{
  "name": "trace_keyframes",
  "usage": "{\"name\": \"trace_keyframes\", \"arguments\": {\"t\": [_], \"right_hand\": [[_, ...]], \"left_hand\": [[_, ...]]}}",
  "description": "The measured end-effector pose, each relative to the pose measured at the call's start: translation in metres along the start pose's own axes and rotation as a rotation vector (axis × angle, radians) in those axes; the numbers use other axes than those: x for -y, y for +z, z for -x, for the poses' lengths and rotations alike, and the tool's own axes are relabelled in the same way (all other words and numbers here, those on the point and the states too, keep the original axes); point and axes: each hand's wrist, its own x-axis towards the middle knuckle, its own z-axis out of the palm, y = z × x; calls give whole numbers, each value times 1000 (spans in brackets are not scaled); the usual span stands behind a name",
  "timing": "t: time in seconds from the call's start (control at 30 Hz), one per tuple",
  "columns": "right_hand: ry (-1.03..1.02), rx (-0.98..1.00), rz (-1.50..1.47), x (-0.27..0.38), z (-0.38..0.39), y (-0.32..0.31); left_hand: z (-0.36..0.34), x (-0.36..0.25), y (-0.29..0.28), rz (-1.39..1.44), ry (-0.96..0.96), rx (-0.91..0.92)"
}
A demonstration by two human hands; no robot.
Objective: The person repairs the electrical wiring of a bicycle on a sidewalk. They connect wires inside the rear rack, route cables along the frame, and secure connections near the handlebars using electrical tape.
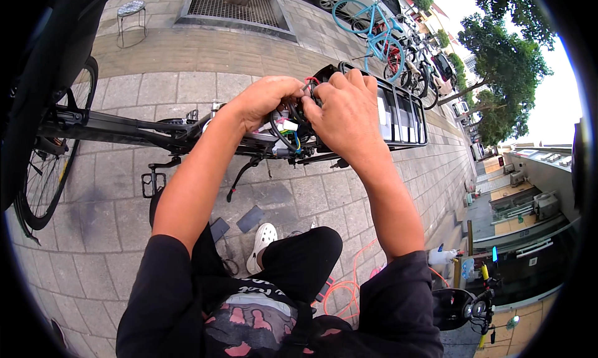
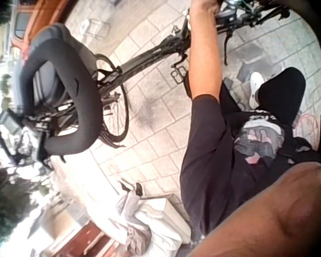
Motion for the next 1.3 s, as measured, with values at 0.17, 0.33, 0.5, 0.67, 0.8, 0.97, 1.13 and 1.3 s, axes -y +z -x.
{"name": "trace_keyframes", "arguments": {"t": [0.17,0.33,0.5,0.67,0.8,0.97,1.13,1.3], "right_hand": [[13,-25,-51,-4,-2,10],[10,41,-175,-11,-6,4],[34,110,-270,-16,-9,1],[67,77,-294,-12,-9,6],[65,96,-296,-18,-11,3],[-13,0,-225,-13,-1,3],[-204,-156,-63,7,8,10],[-230,-130,4,19,22,13]], "left_hand": [[1,-7,1,-37,-52,-16],[-2,-4,14,-35,-50,-62],[-10,8,4,-81,24,7],[-9,9,3,-69,45,-26],[-7,8,8,-41,48,-66],[-6,8,11,-46,53,-91],[1,0,13,-72,-3,-116],[-10,12,11,-82,-24,-126]]}}
